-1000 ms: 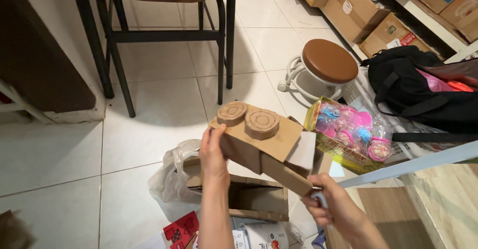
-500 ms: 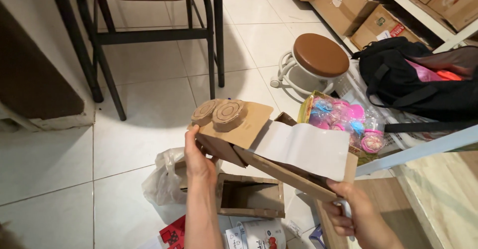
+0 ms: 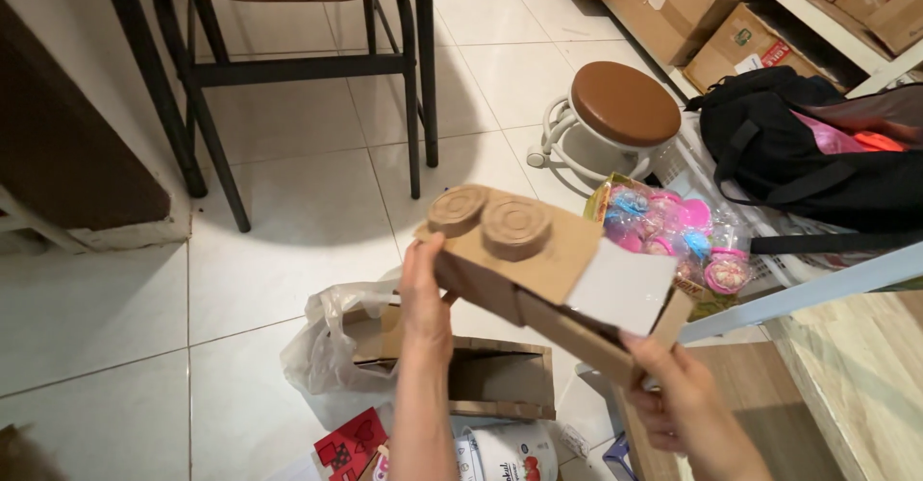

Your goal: The recorder organizes various small items, including toys, stationery, and boxes, moving them between a storage area and a desk workspace.

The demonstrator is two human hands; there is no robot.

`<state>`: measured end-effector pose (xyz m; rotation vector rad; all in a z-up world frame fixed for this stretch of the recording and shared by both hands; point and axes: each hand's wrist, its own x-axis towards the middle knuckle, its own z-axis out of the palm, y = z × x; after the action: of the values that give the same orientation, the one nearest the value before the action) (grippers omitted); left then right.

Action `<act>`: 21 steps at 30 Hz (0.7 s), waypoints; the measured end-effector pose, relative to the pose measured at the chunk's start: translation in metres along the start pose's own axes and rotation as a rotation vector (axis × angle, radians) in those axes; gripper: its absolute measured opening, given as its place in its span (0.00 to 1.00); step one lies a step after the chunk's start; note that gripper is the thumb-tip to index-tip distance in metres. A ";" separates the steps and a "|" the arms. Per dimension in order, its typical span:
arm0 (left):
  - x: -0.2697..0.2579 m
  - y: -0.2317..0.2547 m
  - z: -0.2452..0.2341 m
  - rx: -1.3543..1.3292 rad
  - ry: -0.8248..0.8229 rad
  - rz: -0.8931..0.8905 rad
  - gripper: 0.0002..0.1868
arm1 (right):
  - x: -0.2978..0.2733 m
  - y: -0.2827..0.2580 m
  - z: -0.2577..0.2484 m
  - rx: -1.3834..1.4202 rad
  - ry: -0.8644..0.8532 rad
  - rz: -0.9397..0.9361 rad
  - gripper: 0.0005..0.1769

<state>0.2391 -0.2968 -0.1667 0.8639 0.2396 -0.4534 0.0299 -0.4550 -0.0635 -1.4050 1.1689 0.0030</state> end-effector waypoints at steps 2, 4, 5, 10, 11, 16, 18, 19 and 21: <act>-0.007 0.004 0.005 0.103 -0.031 0.080 0.33 | 0.017 0.010 -0.011 0.010 0.009 -0.009 0.29; -0.009 0.005 0.005 0.035 -0.072 0.088 0.28 | 0.036 0.022 -0.022 0.006 -0.118 -0.050 0.28; -0.006 0.000 0.005 0.036 -0.064 0.094 0.28 | 0.046 0.031 -0.036 0.004 -0.127 -0.050 0.28; 0.020 -0.039 -0.002 0.127 -0.093 0.359 0.21 | 0.069 0.035 -0.066 -0.023 -0.062 0.090 0.25; 0.017 -0.045 0.003 0.134 -0.081 0.368 0.21 | 0.068 0.033 -0.055 -0.026 -0.078 0.091 0.25; -0.019 -0.037 0.039 0.040 -0.247 0.235 0.24 | 0.133 0.084 -0.067 0.131 -0.199 0.049 0.27; -0.018 -0.041 0.036 0.064 -0.278 0.188 0.25 | 0.125 0.071 -0.064 0.187 -0.180 -0.033 0.32; -0.019 -0.044 0.036 0.086 -0.312 0.143 0.27 | 0.121 0.065 -0.064 0.244 -0.160 -0.120 0.38; -0.016 -0.045 0.034 0.116 -0.273 0.123 0.29 | 0.103 0.049 -0.038 0.198 -0.137 -0.208 0.42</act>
<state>0.2045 -0.3435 -0.1696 0.9130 -0.0914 -0.4679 0.0262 -0.5339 -0.1542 -1.3226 0.8821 -0.1571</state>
